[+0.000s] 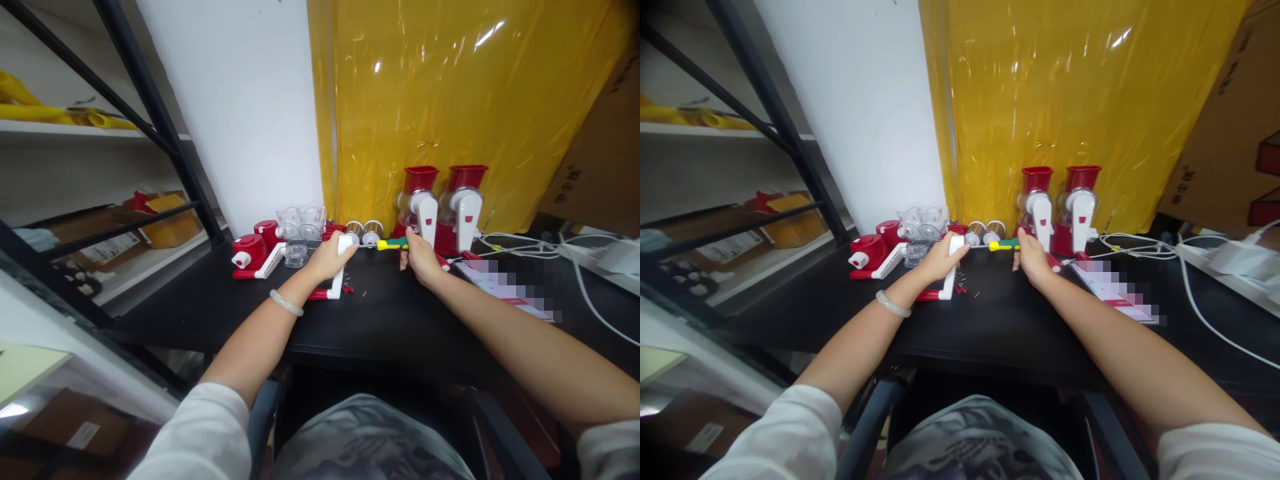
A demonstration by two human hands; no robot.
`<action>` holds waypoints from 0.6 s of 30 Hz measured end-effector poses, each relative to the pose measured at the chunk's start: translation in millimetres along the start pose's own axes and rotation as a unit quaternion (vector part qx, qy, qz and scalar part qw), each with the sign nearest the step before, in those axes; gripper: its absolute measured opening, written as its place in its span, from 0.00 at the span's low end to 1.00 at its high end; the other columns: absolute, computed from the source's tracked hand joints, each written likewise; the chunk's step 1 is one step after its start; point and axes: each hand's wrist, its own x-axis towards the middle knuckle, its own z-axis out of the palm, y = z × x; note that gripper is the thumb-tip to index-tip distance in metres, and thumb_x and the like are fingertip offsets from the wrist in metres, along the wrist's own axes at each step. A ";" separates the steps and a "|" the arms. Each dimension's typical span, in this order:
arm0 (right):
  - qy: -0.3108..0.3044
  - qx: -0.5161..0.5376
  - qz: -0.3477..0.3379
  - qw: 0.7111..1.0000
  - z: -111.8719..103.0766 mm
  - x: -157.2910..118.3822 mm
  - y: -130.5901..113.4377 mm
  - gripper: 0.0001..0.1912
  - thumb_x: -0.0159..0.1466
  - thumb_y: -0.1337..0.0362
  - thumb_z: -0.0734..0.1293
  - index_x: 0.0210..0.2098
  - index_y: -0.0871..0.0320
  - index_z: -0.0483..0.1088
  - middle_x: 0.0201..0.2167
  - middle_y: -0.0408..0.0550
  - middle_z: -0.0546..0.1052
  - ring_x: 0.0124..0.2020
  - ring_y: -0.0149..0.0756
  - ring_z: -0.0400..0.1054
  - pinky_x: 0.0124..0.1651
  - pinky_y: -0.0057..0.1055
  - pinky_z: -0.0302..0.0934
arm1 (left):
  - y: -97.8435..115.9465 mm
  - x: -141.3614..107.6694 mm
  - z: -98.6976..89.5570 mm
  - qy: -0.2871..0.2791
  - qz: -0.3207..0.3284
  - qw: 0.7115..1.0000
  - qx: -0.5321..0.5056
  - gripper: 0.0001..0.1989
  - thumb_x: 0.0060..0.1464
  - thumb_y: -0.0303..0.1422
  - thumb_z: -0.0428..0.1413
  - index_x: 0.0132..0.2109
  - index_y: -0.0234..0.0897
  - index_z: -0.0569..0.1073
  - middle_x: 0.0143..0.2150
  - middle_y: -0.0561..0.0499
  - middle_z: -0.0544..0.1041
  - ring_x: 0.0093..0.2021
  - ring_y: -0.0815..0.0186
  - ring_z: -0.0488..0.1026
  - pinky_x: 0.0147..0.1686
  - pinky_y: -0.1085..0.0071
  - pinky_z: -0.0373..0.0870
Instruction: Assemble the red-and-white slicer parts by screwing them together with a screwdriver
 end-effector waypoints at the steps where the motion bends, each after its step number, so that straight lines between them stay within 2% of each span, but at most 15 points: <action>1: 0.007 -0.002 0.011 1.000 0.2 0.7 -0.1 0.26 0.61 0.38 0.60 0.26 0.54 0.59 0.08 0.38 0.62 0.09 0.29 0.59 0.12 0.25 0.55 | 0.1 0.0 -0.1 0.000 0.000 1.000 0.001 0.26 0.59 0.55 0.47 0.49 0.36 0.66 0.38 0.43 0.78 0.40 0.55 0.76 0.40 0.61 0.69; 4: 0.014 0.029 0.054 0.998 0.9 3.8 0.8 0.24 0.63 0.40 0.58 0.28 0.55 0.61 0.11 0.40 0.66 0.11 0.31 0.63 0.15 0.27 0.60 | 0.2 0.0 -0.2 0.002 -0.001 1.000 0.002 0.26 0.59 0.55 0.47 0.49 0.37 0.66 0.38 0.43 0.78 0.40 0.54 0.76 0.40 0.61 0.69; 6: -0.008 0.076 0.071 0.995 0.8 5.8 2.3 0.21 0.64 0.44 0.57 0.31 0.55 0.63 0.13 0.40 0.68 0.13 0.32 0.65 0.18 0.28 0.62 | -0.1 0.1 -0.1 0.001 -0.001 1.000 0.002 0.26 0.59 0.55 0.47 0.49 0.36 0.66 0.37 0.43 0.78 0.40 0.54 0.76 0.40 0.60 0.69; 9: -0.039 0.122 0.068 0.989 -0.3 7.4 4.7 0.14 0.63 0.52 0.57 0.36 0.55 0.64 0.17 0.40 0.71 0.16 0.32 0.69 0.23 0.28 0.64 | -0.8 0.2 0.4 0.003 -0.003 1.000 0.006 0.26 0.59 0.55 0.46 0.49 0.36 0.66 0.37 0.43 0.78 0.40 0.54 0.76 0.41 0.60 0.69; 13: -0.037 0.131 0.055 0.989 -1.3 7.2 4.6 0.10 0.59 0.58 0.58 0.37 0.55 0.64 0.21 0.40 0.73 0.18 0.31 0.70 0.25 0.28 0.65 | -1.7 0.3 0.9 0.007 -0.001 1.000 0.006 0.27 0.58 0.56 0.46 0.49 0.36 0.66 0.38 0.43 0.78 0.40 0.54 0.76 0.40 0.61 0.69; 18: -0.028 0.129 0.053 0.990 -0.1 5.0 -0.1 0.08 0.59 0.62 0.58 0.37 0.56 0.65 0.17 0.39 0.71 0.17 0.30 0.69 0.23 0.27 0.64 | -2.3 0.3 0.4 0.004 -0.008 1.000 0.005 0.27 0.58 0.56 0.46 0.49 0.36 0.66 0.38 0.43 0.78 0.40 0.54 0.76 0.40 0.61 0.69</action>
